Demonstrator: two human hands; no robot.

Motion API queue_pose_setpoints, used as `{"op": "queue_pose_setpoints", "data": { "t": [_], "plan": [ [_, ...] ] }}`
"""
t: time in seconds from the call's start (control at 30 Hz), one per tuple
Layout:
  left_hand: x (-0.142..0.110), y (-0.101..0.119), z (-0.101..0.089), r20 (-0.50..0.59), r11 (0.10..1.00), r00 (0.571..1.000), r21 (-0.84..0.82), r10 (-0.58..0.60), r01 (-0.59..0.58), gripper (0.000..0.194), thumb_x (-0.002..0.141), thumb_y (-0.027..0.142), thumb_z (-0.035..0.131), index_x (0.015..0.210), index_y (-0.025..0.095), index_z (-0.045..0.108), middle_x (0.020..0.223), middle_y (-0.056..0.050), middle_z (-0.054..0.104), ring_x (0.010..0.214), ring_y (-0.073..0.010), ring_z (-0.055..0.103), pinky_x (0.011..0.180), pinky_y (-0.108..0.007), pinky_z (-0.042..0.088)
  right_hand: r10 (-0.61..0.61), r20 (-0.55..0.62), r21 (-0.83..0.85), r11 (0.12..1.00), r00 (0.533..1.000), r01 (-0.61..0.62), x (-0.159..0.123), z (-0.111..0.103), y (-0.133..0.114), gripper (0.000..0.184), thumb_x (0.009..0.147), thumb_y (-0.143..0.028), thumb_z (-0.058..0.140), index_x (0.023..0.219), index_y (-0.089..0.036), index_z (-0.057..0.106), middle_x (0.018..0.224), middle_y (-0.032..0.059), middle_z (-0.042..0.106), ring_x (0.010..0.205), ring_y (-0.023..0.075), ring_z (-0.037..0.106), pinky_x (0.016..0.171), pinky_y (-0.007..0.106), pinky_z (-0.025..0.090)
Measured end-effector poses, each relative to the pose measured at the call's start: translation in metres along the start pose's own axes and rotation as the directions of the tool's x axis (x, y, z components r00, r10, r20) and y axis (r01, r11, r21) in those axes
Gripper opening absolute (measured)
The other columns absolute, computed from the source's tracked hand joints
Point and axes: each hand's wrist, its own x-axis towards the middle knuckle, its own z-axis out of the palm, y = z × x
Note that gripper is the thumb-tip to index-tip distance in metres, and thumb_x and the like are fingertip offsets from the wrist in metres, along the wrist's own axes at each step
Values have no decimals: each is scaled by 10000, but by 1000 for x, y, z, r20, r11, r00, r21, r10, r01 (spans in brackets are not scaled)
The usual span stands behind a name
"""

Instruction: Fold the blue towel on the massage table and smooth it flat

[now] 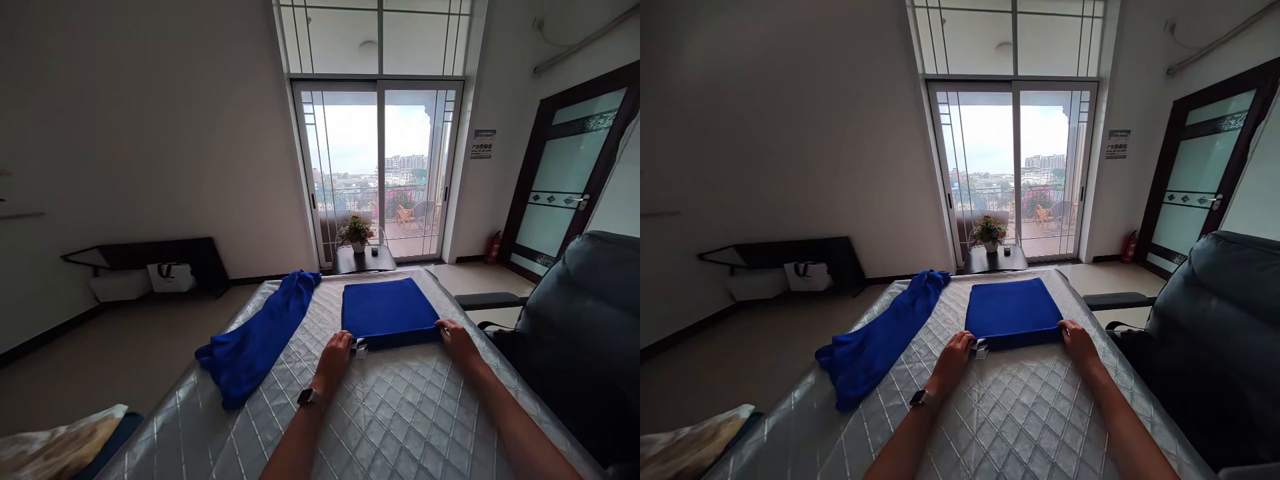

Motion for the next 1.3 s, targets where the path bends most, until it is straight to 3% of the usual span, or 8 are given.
{"op": "queue_pose_setpoints", "data": {
  "t": [0.13, 0.37, 0.5, 0.6, 0.73, 0.83, 0.97, 1.3],
  "plan": [
    [-4, -8, 4, 46, 1000, 999, 28, -7, 5, 185, 1008, 155, 479, 1026, 231, 647, 1055, -39, 738, 988, -218, 696, 910, -390, 569, 7, 11, -8, 1000, 1000, -7, -12, 15, 20, 406, 956, -265, 383, 1172, -240, 726, 1214, 94, 730, 1139, 261, 682, 1010, 418, 533],
    [-2, -2, -3, 51, 995, 999, 95, 19, -24, 218, 1023, 166, 442, 1041, 237, 647, 1082, -59, 734, 1029, -230, 681, 936, -406, 521, -64, 4, -130, 989, 998, 64, -9, 14, 32, 371, 969, -275, 401, 1172, -247, 710, 1177, 85, 736, 1132, 268, 659, 1016, 433, 506],
    [-3, 2, -5, 85, 995, 996, 102, -13, 4, 161, 968, 149, 507, 983, 230, 646, 1015, -54, 728, 1005, -242, 676, 938, -433, 521, -36, 50, -225, 973, 998, 47, -12, 14, 27, 349, 937, -244, 429, 1125, -268, 722, 1195, 66, 730, 1119, 269, 655, 998, 448, 494],
    [0, 8, -6, 70, 995, 997, 97, -19, 12, 194, 914, 126, 533, 1017, 229, 661, 1092, -78, 731, 1101, -270, 665, 1004, -473, 511, -74, 13, -264, 962, 997, 75, -9, 14, 18, 350, 938, -282, 440, 1139, -247, 724, 1242, 85, 713, 1151, 287, 640, 1039, 476, 468],
    [2, 17, -3, 61, 996, 997, 74, 50, -54, 431, 942, 163, 491, 1360, 221, 579, 1497, -108, 578, 1412, -274, 504, 1179, -490, 407, -176, -14, -236, 957, 984, 168, -8, 26, 3, 468, 976, -366, 416, 1376, -240, 624, 1498, 91, 569, 1369, 295, 522, 1184, 502, 357],
    [-3, 17, 4, 206, 987, 968, 36, 143, -154, 553, 1004, 308, 477, 1542, 202, 409, 1649, -103, 393, 1533, -248, 336, 1239, -467, 339, -163, 92, -225, 958, 982, 180, -15, 44, -3, 554, 994, -462, 396, 1503, -276, 508, 1600, 62, 462, 1488, 283, 392, 1226, 525, 303],
    [-11, 10, 12, 333, 993, 935, -22, 117, -116, 592, 1044, 480, 413, 1582, 240, 351, 1652, -84, 382, 1539, -208, 309, 1250, -441, 329, -110, 209, -229, 961, 972, 158, -24, 59, 2, 622, 1006, -565, 358, 1558, -290, 435, 1636, 40, 405, 1530, 261, 316, 1249, 520, 267],
    [-7, 14, 13, 344, 996, 936, 4, 77, -84, 601, 1034, 544, 414, 1526, 202, 458, 1609, -124, 450, 1508, -237, 380, 1247, -436, 331, -229, 155, -272, 925, 961, 264, -19, 55, -10, 635, 1022, -518, 380, 1604, -265, 358, 1656, 48, 353, 1542, 280, 281, 1256, 548, 252]
  ]
}}
